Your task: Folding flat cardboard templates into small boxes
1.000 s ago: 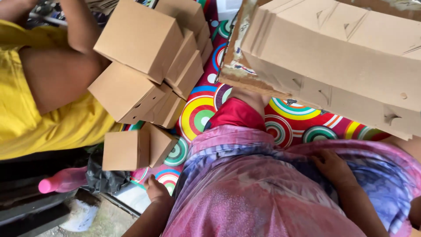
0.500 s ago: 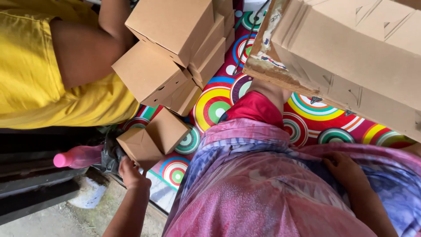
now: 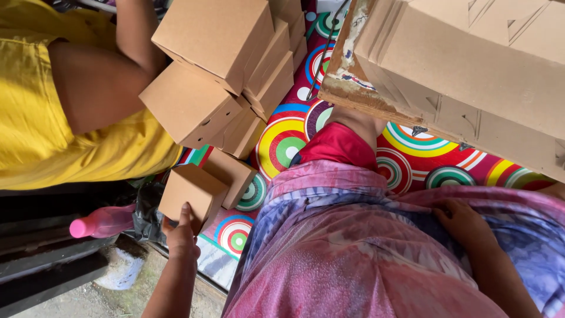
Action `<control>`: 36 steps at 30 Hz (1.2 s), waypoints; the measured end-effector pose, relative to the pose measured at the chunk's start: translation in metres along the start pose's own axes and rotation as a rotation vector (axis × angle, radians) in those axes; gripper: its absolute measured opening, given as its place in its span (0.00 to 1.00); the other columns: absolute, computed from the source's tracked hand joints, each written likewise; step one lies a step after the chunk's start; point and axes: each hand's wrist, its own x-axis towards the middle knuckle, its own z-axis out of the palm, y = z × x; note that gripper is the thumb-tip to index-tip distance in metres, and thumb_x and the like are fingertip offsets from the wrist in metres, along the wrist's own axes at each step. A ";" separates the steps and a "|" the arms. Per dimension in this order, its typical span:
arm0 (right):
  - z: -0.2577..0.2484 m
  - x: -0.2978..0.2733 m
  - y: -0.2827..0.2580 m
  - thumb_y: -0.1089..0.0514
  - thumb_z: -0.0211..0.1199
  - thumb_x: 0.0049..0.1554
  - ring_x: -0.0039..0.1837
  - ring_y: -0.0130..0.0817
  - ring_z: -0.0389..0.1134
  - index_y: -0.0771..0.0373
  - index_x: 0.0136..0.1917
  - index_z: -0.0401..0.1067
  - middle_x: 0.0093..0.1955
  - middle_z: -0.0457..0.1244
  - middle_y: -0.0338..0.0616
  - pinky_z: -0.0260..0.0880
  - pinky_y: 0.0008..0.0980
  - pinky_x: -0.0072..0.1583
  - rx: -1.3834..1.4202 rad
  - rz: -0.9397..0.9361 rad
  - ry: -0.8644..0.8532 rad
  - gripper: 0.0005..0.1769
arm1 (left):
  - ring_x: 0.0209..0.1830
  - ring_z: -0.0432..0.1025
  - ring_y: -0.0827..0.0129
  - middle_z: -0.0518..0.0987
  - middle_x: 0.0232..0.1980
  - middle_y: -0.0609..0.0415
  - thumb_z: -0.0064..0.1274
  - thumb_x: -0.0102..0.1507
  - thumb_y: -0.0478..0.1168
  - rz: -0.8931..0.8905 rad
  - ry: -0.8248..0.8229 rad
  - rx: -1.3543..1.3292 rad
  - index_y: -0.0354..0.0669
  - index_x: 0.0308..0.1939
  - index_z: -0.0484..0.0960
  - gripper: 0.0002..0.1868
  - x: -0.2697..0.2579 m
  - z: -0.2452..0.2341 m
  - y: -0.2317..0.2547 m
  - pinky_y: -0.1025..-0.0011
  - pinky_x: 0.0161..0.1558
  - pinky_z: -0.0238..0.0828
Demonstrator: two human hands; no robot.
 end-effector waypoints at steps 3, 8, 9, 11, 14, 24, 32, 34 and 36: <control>0.003 0.000 0.002 0.47 0.56 0.60 0.70 0.39 0.68 0.51 0.61 0.79 0.67 0.69 0.39 0.64 0.39 0.70 0.002 -0.007 0.007 0.20 | 0.54 0.73 0.67 0.77 0.58 0.65 0.60 0.53 0.61 0.044 -0.072 0.118 0.62 0.66 0.66 0.39 -0.011 0.009 -0.002 0.61 0.52 0.60; 0.016 0.018 0.009 0.54 0.61 0.58 0.70 0.44 0.66 0.54 0.66 0.76 0.70 0.65 0.52 0.64 0.40 0.70 0.319 0.010 0.135 0.22 | 0.57 0.70 0.61 0.69 0.64 0.56 0.62 0.53 0.57 -0.093 -0.211 -0.306 0.79 0.72 0.57 0.45 0.035 0.037 -0.033 0.52 0.44 0.75; 0.006 0.019 -0.007 0.54 0.61 0.58 0.70 0.44 0.66 0.54 0.66 0.76 0.70 0.65 0.52 0.64 0.40 0.70 0.320 0.021 0.147 0.22 | 0.57 0.70 0.61 0.69 0.64 0.56 0.62 0.53 0.57 -0.092 -0.226 -0.301 0.79 0.72 0.57 0.45 0.019 0.043 -0.027 0.52 0.44 0.75; -0.010 0.018 -0.040 0.55 0.61 0.61 0.61 0.38 0.70 0.55 0.62 0.78 0.60 0.71 0.42 0.65 0.34 0.64 0.311 -0.188 0.228 0.16 | 0.81 0.50 0.33 0.42 0.85 0.44 0.49 0.51 0.77 -0.383 -0.462 -0.406 0.53 0.83 0.35 0.67 -0.015 0.046 -0.021 0.33 0.71 0.56; -0.022 0.018 -0.084 0.49 0.63 0.63 0.64 0.38 0.70 0.41 0.62 0.77 0.57 0.70 0.34 0.68 0.40 0.67 0.344 -0.178 0.237 0.14 | 0.58 0.67 0.34 0.72 0.63 0.43 0.51 0.65 0.65 -0.203 -0.557 -0.619 0.49 0.65 0.69 0.34 -0.025 0.074 -0.031 0.36 0.52 0.71; -0.112 -0.027 -0.101 0.53 0.66 0.58 0.60 0.46 0.72 0.48 0.56 0.81 0.55 0.70 0.43 0.72 0.42 0.61 0.291 -0.371 0.647 0.12 | 0.62 0.71 0.34 0.75 0.64 0.37 0.69 0.58 0.54 0.011 -0.586 -0.595 0.44 0.60 0.76 0.33 0.094 0.154 0.059 0.27 0.64 0.60; -0.226 -0.020 -0.007 0.33 0.70 0.47 0.71 0.53 0.65 0.48 0.69 0.72 0.71 0.65 0.46 0.65 0.54 0.69 -0.251 -0.190 0.502 0.39 | 0.71 0.63 0.54 0.67 0.73 0.55 0.57 0.59 0.64 1.203 -1.137 0.672 0.62 0.69 0.69 0.36 -0.063 0.451 0.360 0.35 0.71 0.49; -0.229 -0.020 0.007 0.35 0.69 0.50 0.70 0.52 0.67 0.48 0.66 0.75 0.69 0.67 0.43 0.67 0.51 0.67 -0.149 -0.176 0.449 0.34 | 0.73 0.61 0.57 0.65 0.74 0.58 0.55 0.60 0.66 1.425 -1.180 0.885 0.65 0.70 0.68 0.36 -0.185 0.412 0.219 0.36 0.72 0.47; -0.231 -0.021 0.017 0.36 0.68 0.53 0.68 0.50 0.68 0.49 0.63 0.77 0.67 0.69 0.41 0.69 0.49 0.66 -0.048 -0.163 0.394 0.28 | 0.74 0.60 0.60 0.64 0.76 0.61 0.53 0.60 0.67 1.648 -1.203 1.097 0.68 0.71 0.67 0.37 -0.282 0.368 0.116 0.37 0.74 0.45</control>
